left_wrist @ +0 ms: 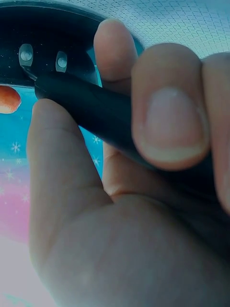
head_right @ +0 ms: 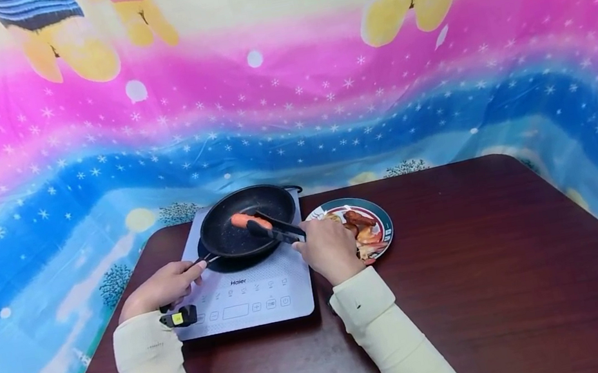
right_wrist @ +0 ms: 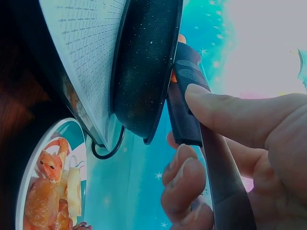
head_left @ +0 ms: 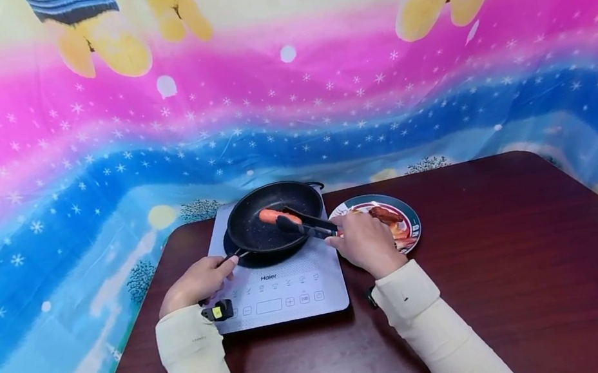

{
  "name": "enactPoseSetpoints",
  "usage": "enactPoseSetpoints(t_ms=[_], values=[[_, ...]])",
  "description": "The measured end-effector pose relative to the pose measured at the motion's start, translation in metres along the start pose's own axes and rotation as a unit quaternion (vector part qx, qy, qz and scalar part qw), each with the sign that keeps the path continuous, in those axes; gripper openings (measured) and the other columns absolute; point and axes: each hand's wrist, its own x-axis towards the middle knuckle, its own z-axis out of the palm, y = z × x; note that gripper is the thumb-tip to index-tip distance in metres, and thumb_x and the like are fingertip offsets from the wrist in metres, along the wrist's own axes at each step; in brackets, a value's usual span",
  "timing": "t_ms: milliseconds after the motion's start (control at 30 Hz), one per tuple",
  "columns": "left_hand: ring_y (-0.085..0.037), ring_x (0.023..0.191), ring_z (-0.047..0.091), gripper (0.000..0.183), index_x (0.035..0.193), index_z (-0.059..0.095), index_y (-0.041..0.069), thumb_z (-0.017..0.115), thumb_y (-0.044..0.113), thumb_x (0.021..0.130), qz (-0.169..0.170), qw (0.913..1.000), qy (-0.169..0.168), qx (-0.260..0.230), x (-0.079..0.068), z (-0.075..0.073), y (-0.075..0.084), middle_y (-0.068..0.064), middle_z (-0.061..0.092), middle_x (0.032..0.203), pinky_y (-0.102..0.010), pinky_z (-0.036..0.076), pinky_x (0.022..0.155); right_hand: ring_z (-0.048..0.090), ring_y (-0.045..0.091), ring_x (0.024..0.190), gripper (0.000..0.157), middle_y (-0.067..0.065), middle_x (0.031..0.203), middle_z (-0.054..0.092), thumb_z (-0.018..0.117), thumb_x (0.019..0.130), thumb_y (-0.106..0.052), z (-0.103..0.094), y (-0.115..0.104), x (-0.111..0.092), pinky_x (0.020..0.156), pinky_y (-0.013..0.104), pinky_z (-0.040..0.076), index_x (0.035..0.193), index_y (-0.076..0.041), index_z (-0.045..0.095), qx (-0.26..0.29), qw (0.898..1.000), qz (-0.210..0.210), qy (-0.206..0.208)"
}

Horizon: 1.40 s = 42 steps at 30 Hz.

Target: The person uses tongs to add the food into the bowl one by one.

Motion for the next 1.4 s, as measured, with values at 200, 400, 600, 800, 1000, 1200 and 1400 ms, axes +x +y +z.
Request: enactPoseSetpoints(t_ms=[200,400,600,800,1000,1200,1400], values=[[-0.016,0.045,0.042,0.043,0.101,0.062,0.003,0.043,0.042,0.102,0.007,0.9999,0.005,0.006,-0.001,0.0,-0.001,-0.002,0.044,0.058,-0.034,0.043,0.051,0.055,0.022,0.07,0.046,0.006,0.097,0.065,0.073,0.085,-0.038,-0.001,-0.001,0.0,0.058,0.039,0.045,0.127,-0.021,0.065,-0.005,1.0,-0.002,-0.008],[-0.015,0.045,0.041,0.043,0.102,0.062,0.003,0.043,0.041,0.102,-0.004,1.0,0.002,-0.005,-0.001,-0.002,0.0,-0.002,0.042,0.055,-0.033,0.042,0.05,0.056,0.021,0.072,0.047,0.004,0.096,0.065,0.073,0.086,-0.039,0.0,0.0,0.001,0.06,0.04,0.045,0.128,-0.022,0.064,-0.005,1.0,-0.003,-0.016],[-0.015,0.045,0.04,0.044,0.102,0.062,0.003,0.043,0.042,0.102,-0.001,1.0,0.0,-0.007,0.0,-0.001,0.001,-0.001,0.042,0.054,-0.032,0.042,0.05,0.056,0.021,0.072,0.047,0.004,0.097,0.065,0.072,0.086,-0.04,-0.001,0.002,0.002,0.06,0.039,0.046,0.127,-0.021,0.065,-0.008,1.0,-0.008,-0.02],[-0.014,0.044,0.04,0.043,0.102,0.063,0.003,0.044,0.041,0.102,-0.007,0.9999,0.001,-0.01,0.0,-0.001,0.0,-0.001,0.042,0.054,-0.031,0.041,0.049,0.055,0.022,0.071,0.047,0.004,0.094,0.065,0.072,0.085,-0.041,-0.001,0.002,0.002,0.059,0.039,0.045,0.127,-0.022,0.065,-0.011,1.0,-0.01,-0.021],[-0.015,0.045,0.04,0.044,0.102,0.062,0.003,0.044,0.042,0.102,-0.006,0.9999,0.003,-0.009,0.0,0.0,-0.001,-0.001,0.042,0.055,-0.032,0.042,0.05,0.055,0.023,0.07,0.046,0.005,0.092,0.065,0.072,0.085,-0.04,-0.005,0.007,0.002,0.059,0.04,0.044,0.126,-0.021,0.065,-0.009,1.0,-0.007,-0.019],[-0.014,0.044,0.039,0.043,0.102,0.062,0.003,0.043,0.042,0.102,-0.007,0.9999,-0.001,-0.009,0.001,0.0,-0.001,-0.001,0.041,0.054,-0.031,0.041,0.049,0.059,0.026,0.08,0.049,0.007,0.099,0.066,0.072,0.085,-0.039,-0.01,0.017,0.002,0.067,0.044,0.047,0.129,-0.019,0.064,0.001,1.0,0.0,-0.023],[-0.014,0.044,0.039,0.044,0.102,0.062,0.003,0.042,0.042,0.102,-0.008,0.9999,-0.004,-0.012,0.0,-0.001,0.0,-0.001,0.042,0.054,-0.031,0.04,0.048,0.059,0.026,0.087,0.052,0.007,0.095,0.067,0.07,0.087,-0.041,-0.021,0.027,0.001,0.07,0.044,0.048,0.133,-0.017,0.06,0.037,0.998,0.007,-0.04]])
